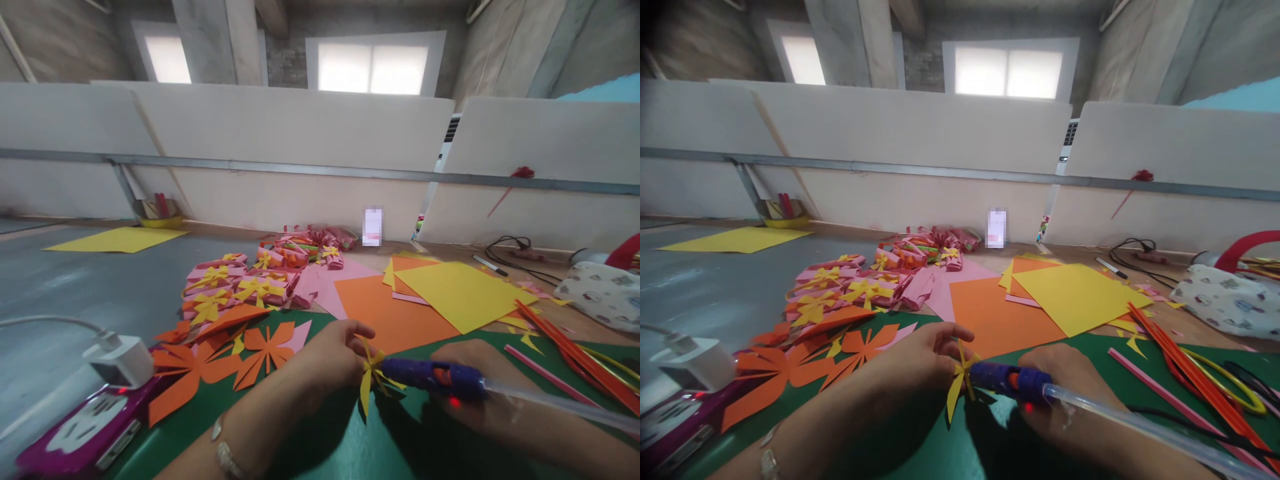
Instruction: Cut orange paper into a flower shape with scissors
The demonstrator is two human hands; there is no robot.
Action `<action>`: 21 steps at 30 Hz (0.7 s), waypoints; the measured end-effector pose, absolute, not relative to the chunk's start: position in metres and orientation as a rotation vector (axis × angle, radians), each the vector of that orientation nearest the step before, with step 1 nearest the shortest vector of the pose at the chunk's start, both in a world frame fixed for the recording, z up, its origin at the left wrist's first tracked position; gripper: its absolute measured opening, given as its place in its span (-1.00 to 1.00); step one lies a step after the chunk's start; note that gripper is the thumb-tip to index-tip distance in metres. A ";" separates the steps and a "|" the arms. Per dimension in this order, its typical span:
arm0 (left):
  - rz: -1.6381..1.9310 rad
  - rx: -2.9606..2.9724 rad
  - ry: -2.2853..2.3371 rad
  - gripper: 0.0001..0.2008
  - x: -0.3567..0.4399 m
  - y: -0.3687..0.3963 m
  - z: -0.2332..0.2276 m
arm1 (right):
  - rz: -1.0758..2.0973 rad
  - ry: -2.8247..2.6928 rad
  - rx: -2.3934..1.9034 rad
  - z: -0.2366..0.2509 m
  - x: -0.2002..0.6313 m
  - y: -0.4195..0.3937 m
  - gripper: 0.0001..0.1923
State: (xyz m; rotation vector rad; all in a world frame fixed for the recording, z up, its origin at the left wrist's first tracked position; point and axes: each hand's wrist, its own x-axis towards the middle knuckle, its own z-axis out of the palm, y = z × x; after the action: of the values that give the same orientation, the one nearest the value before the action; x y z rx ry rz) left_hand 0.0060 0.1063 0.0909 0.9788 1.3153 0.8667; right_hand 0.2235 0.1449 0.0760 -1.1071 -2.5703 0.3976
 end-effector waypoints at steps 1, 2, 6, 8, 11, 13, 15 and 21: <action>0.865 0.979 1.319 -0.52 0.006 0.106 0.091 | 0.389 -2.579 -1.119 0.076 0.224 0.144 -0.92; 0.863 0.981 1.320 -0.52 0.005 0.107 0.090 | 0.372 -2.590 -1.137 0.077 0.224 0.144 -0.91; 0.858 0.988 1.310 -0.51 0.004 0.107 0.087 | 0.338 -2.614 -1.151 0.078 0.224 0.143 -0.91; 0.864 0.988 1.307 -0.51 0.004 0.108 0.086 | 0.337 -2.620 -1.155 0.078 0.224 0.143 -0.91; 0.874 0.981 1.302 -0.49 0.004 0.108 0.085 | 0.349 -2.621 -1.159 0.077 0.223 0.144 -0.91; 0.880 0.977 1.289 -0.48 0.004 0.109 0.085 | 0.345 -2.626 -1.159 0.077 0.222 0.144 -0.91; 0.884 0.969 1.289 -0.48 0.005 0.109 0.085 | 0.332 -2.631 -1.160 0.079 0.222 0.143 -0.89; 0.900 0.915 1.270 -0.43 0.006 0.107 0.086 | 0.349 -2.608 -1.189 0.089 0.222 0.139 -0.90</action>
State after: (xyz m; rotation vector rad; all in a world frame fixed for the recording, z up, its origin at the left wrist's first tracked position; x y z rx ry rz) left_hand 0.0058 0.1073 0.0861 0.9155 1.2697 0.8996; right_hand 0.2217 0.1390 0.0885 -1.1893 -2.6078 0.3488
